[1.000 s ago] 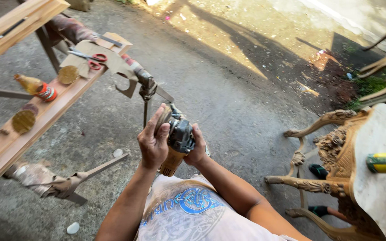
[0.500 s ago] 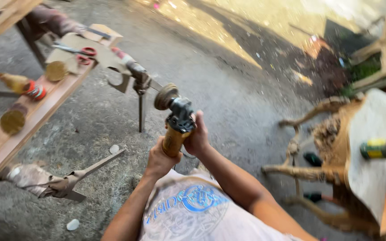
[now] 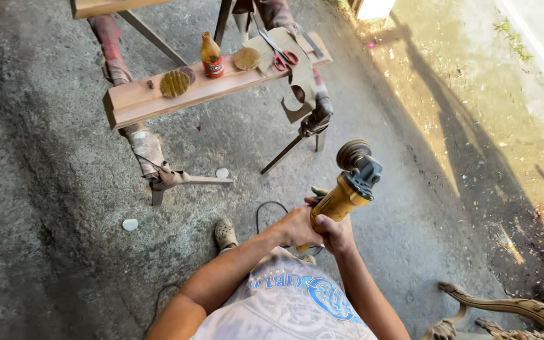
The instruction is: The person applies glue to circular cardboard discs, presses them together, and uses a handheld rotary tool to smooth the edges. The person handles the discs one at a time and places them on a wooden workbench.
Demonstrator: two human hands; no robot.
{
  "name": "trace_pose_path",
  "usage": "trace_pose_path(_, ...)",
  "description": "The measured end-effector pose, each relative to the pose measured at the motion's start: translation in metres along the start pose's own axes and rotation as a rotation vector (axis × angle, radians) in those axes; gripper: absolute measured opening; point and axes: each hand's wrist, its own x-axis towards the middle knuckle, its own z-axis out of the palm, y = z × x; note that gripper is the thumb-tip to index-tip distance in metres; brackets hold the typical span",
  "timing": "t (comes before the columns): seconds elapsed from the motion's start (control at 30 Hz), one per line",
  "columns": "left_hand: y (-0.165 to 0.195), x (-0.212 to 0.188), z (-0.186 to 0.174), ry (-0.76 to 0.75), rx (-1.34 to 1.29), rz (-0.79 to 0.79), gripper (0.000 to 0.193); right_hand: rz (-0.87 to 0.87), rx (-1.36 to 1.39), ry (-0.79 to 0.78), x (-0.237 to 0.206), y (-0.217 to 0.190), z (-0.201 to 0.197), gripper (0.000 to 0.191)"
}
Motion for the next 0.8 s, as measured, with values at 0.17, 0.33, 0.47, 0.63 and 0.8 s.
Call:
trace_pose_path(0.17, -0.010, -0.017, -0.024, 0.118, 0.038, 0.061, 0.073, 0.068, 0.067, 0.170, 0.023, 0.004, 0.020, 0.059)
trace_pose_path(0.33, -0.033, -0.038, -0.059, 0.139, 0.113, 0.564, 0.085, 0.133, 0.077, 0.311, 0.055, 0.008, 0.042, 0.035)
trace_pose_path(0.47, -0.057, -0.037, -0.072, -0.127, 0.173, 0.525, 0.060, 0.264, 0.085, 0.410, 0.061, 0.027, 0.064, 0.034)
trace_pose_path(0.63, -0.083, -0.022, -0.096, -0.090, 0.204, 0.657, 0.063, 0.233, 0.159, 0.407, 0.072, 0.052, 0.065, 0.035)
trace_pose_path(0.8, -0.085, -0.004, -0.088, -0.013, 0.241, 0.640, 0.063, 0.243, 0.080, 0.454, 0.091, 0.048, 0.045, 0.035)
